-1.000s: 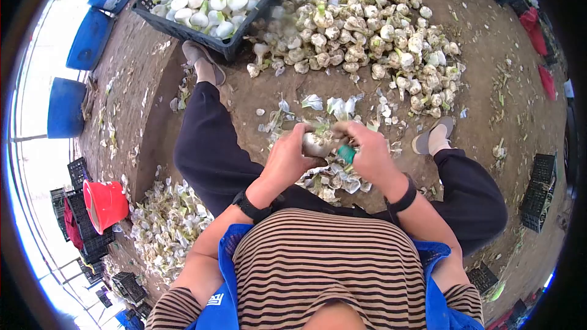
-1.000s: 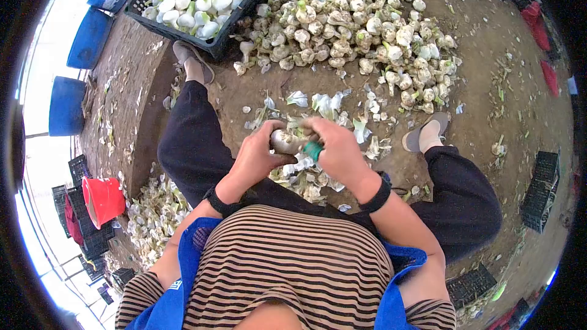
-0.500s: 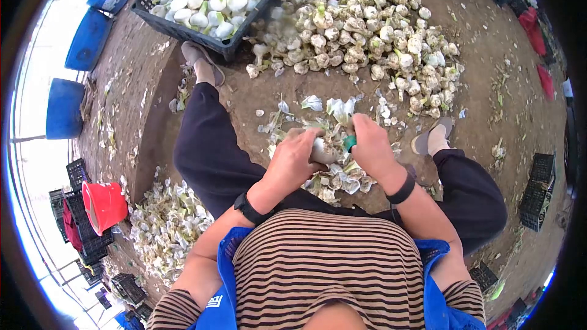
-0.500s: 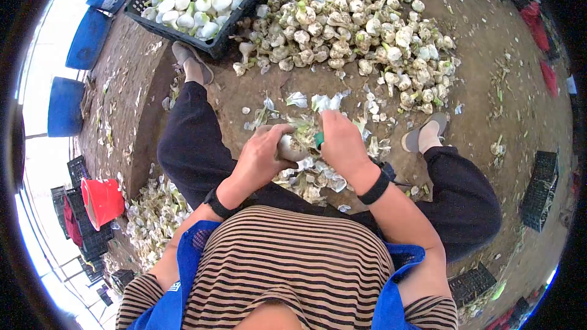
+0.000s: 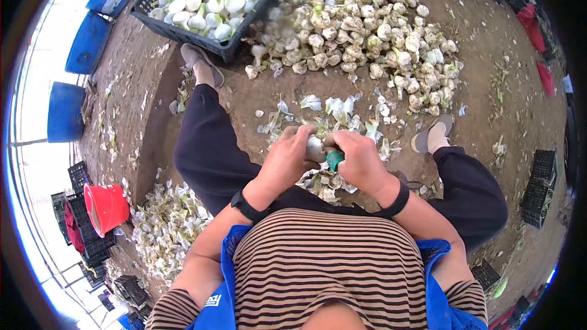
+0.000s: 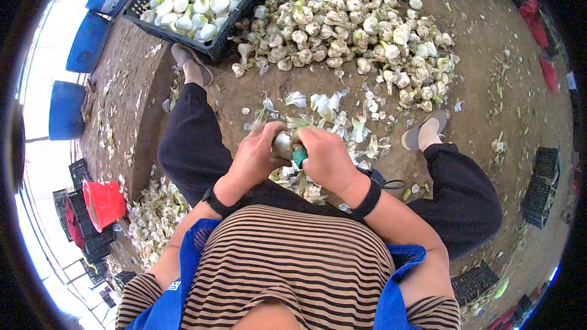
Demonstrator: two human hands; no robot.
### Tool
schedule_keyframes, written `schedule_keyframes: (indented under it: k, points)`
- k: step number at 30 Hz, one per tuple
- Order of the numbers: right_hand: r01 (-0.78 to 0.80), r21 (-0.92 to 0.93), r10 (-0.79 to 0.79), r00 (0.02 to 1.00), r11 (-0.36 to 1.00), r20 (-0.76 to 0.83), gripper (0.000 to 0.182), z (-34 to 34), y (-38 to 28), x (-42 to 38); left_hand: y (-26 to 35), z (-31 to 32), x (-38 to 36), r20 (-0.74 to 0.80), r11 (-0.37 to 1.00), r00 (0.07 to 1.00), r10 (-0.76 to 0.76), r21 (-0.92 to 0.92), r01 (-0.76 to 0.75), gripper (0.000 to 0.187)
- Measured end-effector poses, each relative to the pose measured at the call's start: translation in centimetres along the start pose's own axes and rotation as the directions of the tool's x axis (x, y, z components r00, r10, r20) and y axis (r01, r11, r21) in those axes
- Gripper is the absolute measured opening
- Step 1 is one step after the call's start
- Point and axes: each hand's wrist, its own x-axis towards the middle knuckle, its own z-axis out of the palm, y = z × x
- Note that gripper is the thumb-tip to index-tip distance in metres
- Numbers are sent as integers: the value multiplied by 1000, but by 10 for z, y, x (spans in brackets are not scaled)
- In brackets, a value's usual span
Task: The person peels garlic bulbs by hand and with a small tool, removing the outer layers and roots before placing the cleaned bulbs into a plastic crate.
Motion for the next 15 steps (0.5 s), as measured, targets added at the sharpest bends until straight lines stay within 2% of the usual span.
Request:
schedule_keyframes:
  k: [1,3,4,5,7,8,9,11,12,13,14,15]
  points:
    - [-4,0,4,1000,1000,-5,14,-1,4,1,3,0,0,4,1000,1000,4,0,-4,68]
    - [-112,-104,107,993,988,-54,18,-2,22,1,11,-1,-1,-37,986,994,102,-130,-106,69]
    - [-207,-208,197,978,956,-69,22,-1,33,1,13,-2,-1,-9,982,997,72,-173,-72,69]
    - [-201,-208,190,979,957,-70,22,-5,32,3,12,-3,1,-14,983,997,73,-169,-74,69]
    - [-186,-11,183,972,982,-145,26,-14,23,1,8,-1,0,6,989,1000,-23,-143,23,67]
    - [-197,109,206,975,974,-85,26,-20,15,2,9,-3,-1,-3,993,1000,-19,-115,19,67]
    - [-197,108,206,974,975,-89,26,-23,10,2,10,-2,0,-2,993,1000,-15,-114,15,67]
    - [-258,367,237,966,894,103,28,-22,-1,1,10,0,-1,-2,996,999,-55,-74,54,69]
    - [-41,334,51,998,942,-22,26,-13,0,0,8,3,1,-12,996,999,-48,-73,47,69]
    - [79,172,-75,997,982,-30,25,-9,6,0,5,6,2,-35,998,999,-2,-70,0,71]
    - [26,155,-18,998,988,-52,24,-5,14,1,4,7,2,-53,997,998,45,-66,-48,72]
    - [-30,139,41,996,990,-75,24,0,25,1,9,3,2,-12,993,1000,-6,-121,5,72]
